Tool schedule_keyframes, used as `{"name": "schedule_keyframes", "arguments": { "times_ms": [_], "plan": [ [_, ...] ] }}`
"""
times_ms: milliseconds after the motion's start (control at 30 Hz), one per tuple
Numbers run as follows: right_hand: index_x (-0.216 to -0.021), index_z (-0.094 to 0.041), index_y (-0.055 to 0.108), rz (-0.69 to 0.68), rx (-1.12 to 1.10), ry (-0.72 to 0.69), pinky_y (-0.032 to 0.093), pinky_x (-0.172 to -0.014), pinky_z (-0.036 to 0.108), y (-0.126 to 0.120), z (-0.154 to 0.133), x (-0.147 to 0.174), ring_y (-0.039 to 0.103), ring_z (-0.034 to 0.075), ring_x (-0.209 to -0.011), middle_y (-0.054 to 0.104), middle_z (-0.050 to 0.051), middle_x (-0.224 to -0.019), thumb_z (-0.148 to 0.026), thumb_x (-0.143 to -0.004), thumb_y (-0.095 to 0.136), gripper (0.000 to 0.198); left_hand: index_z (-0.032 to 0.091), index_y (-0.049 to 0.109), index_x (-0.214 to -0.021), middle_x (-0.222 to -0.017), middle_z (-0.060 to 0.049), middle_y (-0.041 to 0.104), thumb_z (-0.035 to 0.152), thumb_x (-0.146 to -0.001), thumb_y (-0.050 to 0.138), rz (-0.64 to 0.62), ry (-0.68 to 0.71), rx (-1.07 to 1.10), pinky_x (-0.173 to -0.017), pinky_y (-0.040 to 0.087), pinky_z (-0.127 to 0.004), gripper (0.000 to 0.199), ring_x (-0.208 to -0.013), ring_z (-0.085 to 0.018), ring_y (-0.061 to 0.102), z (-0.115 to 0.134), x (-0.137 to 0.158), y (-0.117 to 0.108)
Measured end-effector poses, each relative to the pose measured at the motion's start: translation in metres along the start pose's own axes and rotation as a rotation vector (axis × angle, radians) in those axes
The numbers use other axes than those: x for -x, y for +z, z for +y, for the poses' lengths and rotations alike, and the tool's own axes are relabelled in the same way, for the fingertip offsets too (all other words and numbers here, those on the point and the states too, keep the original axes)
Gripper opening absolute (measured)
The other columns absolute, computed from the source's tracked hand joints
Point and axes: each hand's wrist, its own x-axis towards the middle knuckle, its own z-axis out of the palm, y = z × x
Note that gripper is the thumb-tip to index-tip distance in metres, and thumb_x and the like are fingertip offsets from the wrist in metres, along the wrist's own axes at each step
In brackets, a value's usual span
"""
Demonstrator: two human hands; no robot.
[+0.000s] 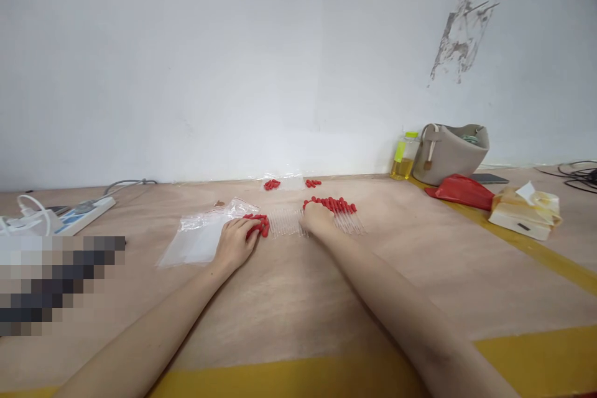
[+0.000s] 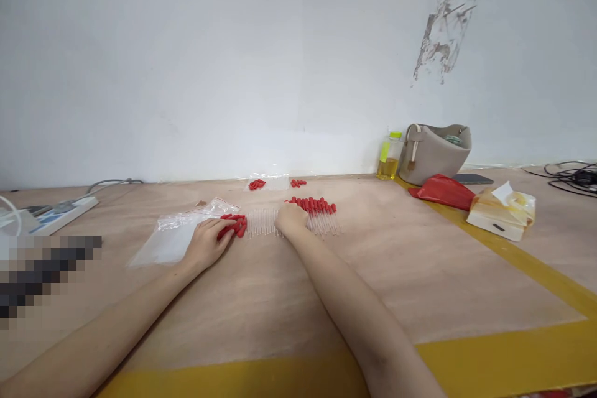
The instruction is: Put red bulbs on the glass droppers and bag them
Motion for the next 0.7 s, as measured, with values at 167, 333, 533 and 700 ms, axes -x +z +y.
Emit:
{"name": "schedule_keyframes", "arguments": {
  "times_ms": [167, 333, 533, 700],
  "plan": [
    [-0.087, -0.014, 0.064, -0.066, -0.011, 0.028, 0.045, -0.068, 0.032, -0.004, -0.006, -0.005, 0.061, 0.026, -0.086, 0.064, 0.017, -0.087, -0.021, -0.064, 0.063, 0.024, 0.019, 0.055, -0.102, -0.095, -0.006, 0.061, 0.019, -0.079, 0.044, 0.022, -0.029, 0.084, -0.079, 0.043, -0.034, 0.025, -0.090, -0.022, 0.055, 0.001, 0.000, 0.002],
    [-0.081, -0.013, 0.064, -0.073, -0.045, 0.006, 0.045, -0.064, 0.031, -0.009, -0.006, -0.002, 0.061, 0.026, -0.082, 0.064, 0.017, -0.084, -0.023, -0.064, 0.061, 0.020, 0.020, 0.052, -0.106, -0.100, -0.007, 0.055, 0.017, -0.083, 0.038, 0.089, -0.011, 0.187, -0.081, 0.043, -0.032, 0.027, -0.092, -0.020, 0.054, 0.015, 0.002, -0.009],
    [-0.073, -0.013, 0.059, -0.002, -0.138, -0.161, 0.042, -0.061, 0.026, -0.029, 0.027, 0.021, 0.060, 0.020, -0.074, 0.064, 0.011, -0.077, -0.027, -0.076, 0.045, 0.020, 0.020, 0.053, -0.104, -0.105, -0.008, 0.052, 0.016, -0.083, 0.038, 0.011, 0.009, 0.497, -0.083, 0.043, -0.032, 0.026, -0.100, -0.019, 0.051, 0.049, 0.013, -0.018],
    [-0.090, -0.015, 0.050, 0.107, -0.369, -0.484, 0.040, -0.061, 0.021, -0.026, 0.081, 0.058, 0.056, 0.012, -0.068, 0.061, 0.003, -0.076, -0.025, -0.084, 0.036, 0.018, 0.020, 0.032, -0.116, -0.101, -0.007, 0.059, 0.021, -0.085, 0.040, -0.199, -0.224, 0.929, -0.080, 0.046, -0.033, 0.032, -0.091, -0.016, 0.057, 0.076, 0.019, -0.009]
  ]
}}
